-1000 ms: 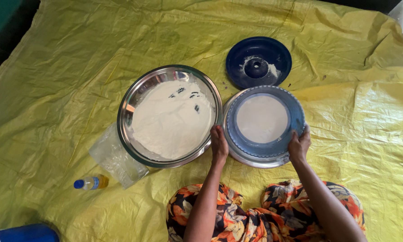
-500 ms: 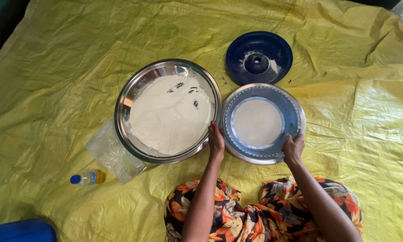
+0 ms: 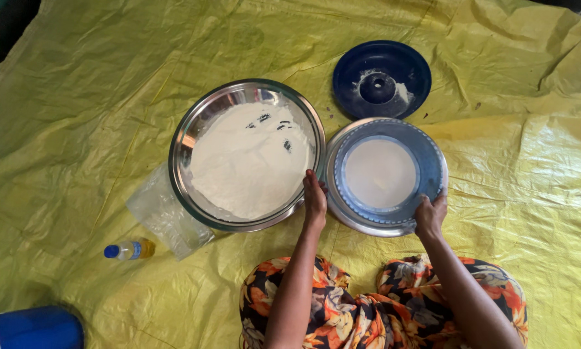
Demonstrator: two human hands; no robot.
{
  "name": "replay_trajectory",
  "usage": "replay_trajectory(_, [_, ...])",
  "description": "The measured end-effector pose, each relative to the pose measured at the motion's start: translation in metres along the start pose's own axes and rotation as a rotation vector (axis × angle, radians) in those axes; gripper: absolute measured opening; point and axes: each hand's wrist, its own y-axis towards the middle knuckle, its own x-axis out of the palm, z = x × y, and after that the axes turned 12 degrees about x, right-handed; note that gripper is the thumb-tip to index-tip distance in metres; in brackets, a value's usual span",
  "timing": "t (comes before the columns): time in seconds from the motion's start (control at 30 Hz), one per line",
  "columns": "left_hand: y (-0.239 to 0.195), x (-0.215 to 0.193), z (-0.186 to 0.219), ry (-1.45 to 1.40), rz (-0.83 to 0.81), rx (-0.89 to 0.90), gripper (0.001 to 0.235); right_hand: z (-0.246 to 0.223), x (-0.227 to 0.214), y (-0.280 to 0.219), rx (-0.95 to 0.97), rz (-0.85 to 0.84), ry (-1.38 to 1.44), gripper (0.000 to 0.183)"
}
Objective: The person sits on a yellow tarp and repeatedly scoops white powder from a large metal bowl into a blue sieve, then shakes the sieve over a second metal bowl to sift the powder. The person continues this cycle until the large bowl is empty, then scrapes the remaining powder into the sieve.
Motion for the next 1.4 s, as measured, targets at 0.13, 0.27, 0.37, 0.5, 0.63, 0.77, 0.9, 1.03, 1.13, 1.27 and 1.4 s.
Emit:
replay_trajectory(0.13, [-0.006,0.005,0.008,0.019,-0.019,0.101,0.082,0.001,-0.007,0.002,-0.070,0.017,-0.067,0.053])
replay_trajectory(0.27, [-0.004,0.005,0.012,0.021,0.008,0.107,0.082,-0.002,-0.004,0.003,-0.130,-0.017,0.010,0.045])
replay_trajectory(0.37, [0.000,0.006,0.014,0.042,0.025,0.156,0.081,-0.012,-0.005,0.003,-0.221,-0.037,0.001,0.043])
replay_trajectory(0.5, [0.004,0.006,0.020,-0.025,0.044,0.158,0.079,-0.027,-0.007,0.005,-0.132,-0.076,0.018,0.040])
replay_trajectory(0.63, [0.008,0.006,0.032,-0.066,0.074,0.182,0.078,-0.047,-0.006,0.027,-0.082,-0.034,-0.066,0.046])
replay_trajectory(0.77, [0.010,0.001,0.048,-0.149,0.071,0.235,0.077,-0.103,-0.004,0.082,-0.363,0.145,-0.282,0.045])
replay_trajectory(0.9, [0.015,-0.003,0.062,-0.182,0.086,0.295,0.074,-0.189,0.016,0.135,-0.712,0.189,-0.288,0.061])
replay_trajectory(1.03, [0.020,-0.006,0.067,-0.224,0.102,0.282,0.074,-0.247,0.066,0.151,-1.027,0.411,-0.735,0.063])
replay_trajectory(1.13, [0.024,-0.005,0.068,-0.245,0.107,0.281,0.075,-0.264,0.109,0.149,-0.891,0.294,-0.954,0.056])
replay_trajectory(1.27, [0.028,-0.008,0.067,-0.249,0.120,0.285,0.076,-0.257,0.148,0.147,-1.163,0.273,-1.093,0.043])
replay_trajectory(1.4, [0.026,-0.007,0.069,-0.261,0.105,0.309,0.077,-0.257,0.158,0.156,-1.238,0.338,-1.216,0.044])
